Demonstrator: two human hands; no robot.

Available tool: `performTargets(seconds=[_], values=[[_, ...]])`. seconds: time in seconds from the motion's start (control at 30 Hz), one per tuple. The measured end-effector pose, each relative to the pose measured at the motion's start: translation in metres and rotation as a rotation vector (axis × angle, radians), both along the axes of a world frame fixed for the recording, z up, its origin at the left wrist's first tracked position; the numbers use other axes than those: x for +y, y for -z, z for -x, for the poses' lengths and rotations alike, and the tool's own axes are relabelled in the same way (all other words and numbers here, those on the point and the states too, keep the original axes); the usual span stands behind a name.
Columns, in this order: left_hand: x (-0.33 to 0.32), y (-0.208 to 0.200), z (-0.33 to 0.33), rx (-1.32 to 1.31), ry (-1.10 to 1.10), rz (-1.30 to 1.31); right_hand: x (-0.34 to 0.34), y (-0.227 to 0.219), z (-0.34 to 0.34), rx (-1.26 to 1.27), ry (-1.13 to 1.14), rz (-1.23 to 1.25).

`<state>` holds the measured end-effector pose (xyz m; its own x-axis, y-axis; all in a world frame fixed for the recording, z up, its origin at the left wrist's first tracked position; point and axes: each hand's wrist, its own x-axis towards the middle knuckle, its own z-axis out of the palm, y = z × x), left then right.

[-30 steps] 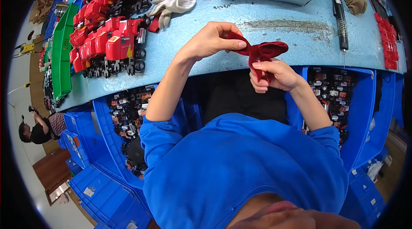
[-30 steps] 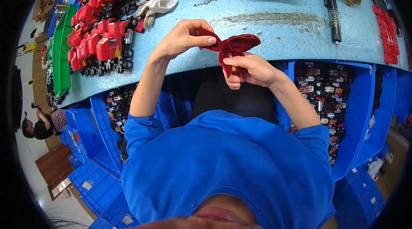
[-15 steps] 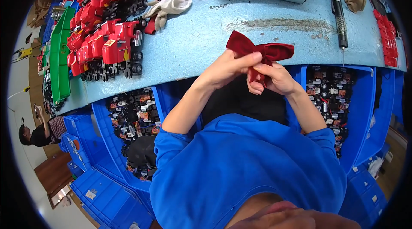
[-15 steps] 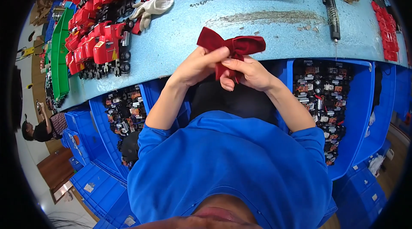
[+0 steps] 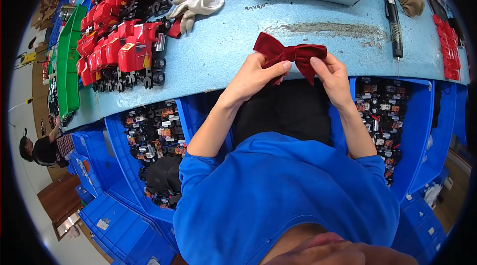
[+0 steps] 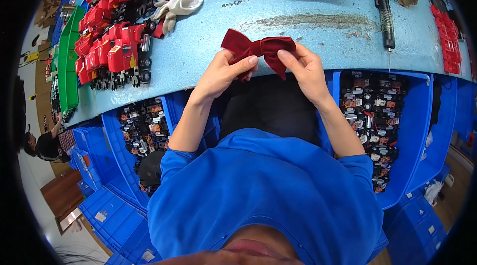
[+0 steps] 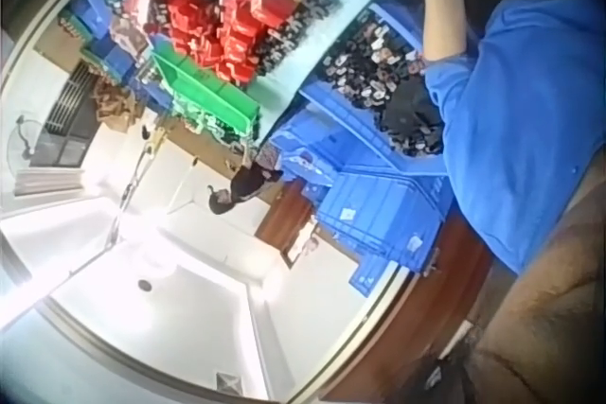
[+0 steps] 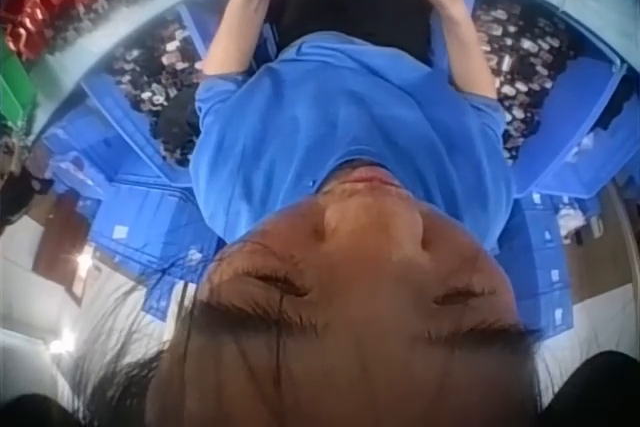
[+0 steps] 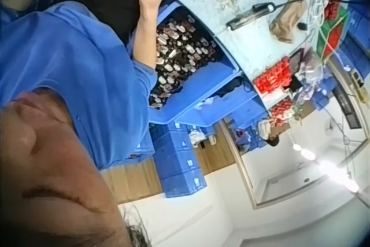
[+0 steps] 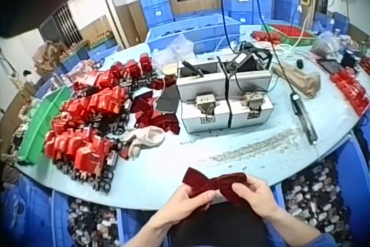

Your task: Assembling toy car components with a power screwdriver and hand-folding red fabric bows at a factory workbench.

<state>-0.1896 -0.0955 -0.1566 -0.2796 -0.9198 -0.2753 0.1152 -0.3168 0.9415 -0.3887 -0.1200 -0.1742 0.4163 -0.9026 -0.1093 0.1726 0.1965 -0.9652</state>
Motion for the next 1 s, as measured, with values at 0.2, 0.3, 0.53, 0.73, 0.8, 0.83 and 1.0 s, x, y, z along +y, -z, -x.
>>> performTargets(seconds=[0.2, 0.3, 0.53, 0.73, 0.8, 0.83, 1.0], values=[[0.001, 0.005, -0.002, 0.156, -0.131, -0.044, -0.007, 0.020, 0.008, -0.038, 0.055, -0.152], [0.001, 0.005, -0.003, 0.117, -0.138, -0.023, -0.008, 0.021, 0.005, -0.054, 0.055, -0.149], [0.004, 0.012, -0.002, 0.098, -0.140, -0.031, -0.006, 0.017, -0.002, -0.109, 0.084, -0.071], [0.005, 0.014, -0.001, 0.129, -0.167, -0.043, -0.005, 0.025, 0.004, -0.085, 0.108, -0.165], [0.004, 0.014, 0.000, 0.118, -0.162, -0.054, -0.003, 0.028, 0.007, -0.310, 0.111, -0.186], [0.005, 0.014, 0.000, 0.118, -0.161, -0.053, -0.003, 0.026, 0.007, -0.311, 0.111, -0.186], [0.009, 0.020, 0.001, 0.105, -0.207, 0.043, -0.001, 0.007, -0.001, -0.044, 0.112, 0.087]])
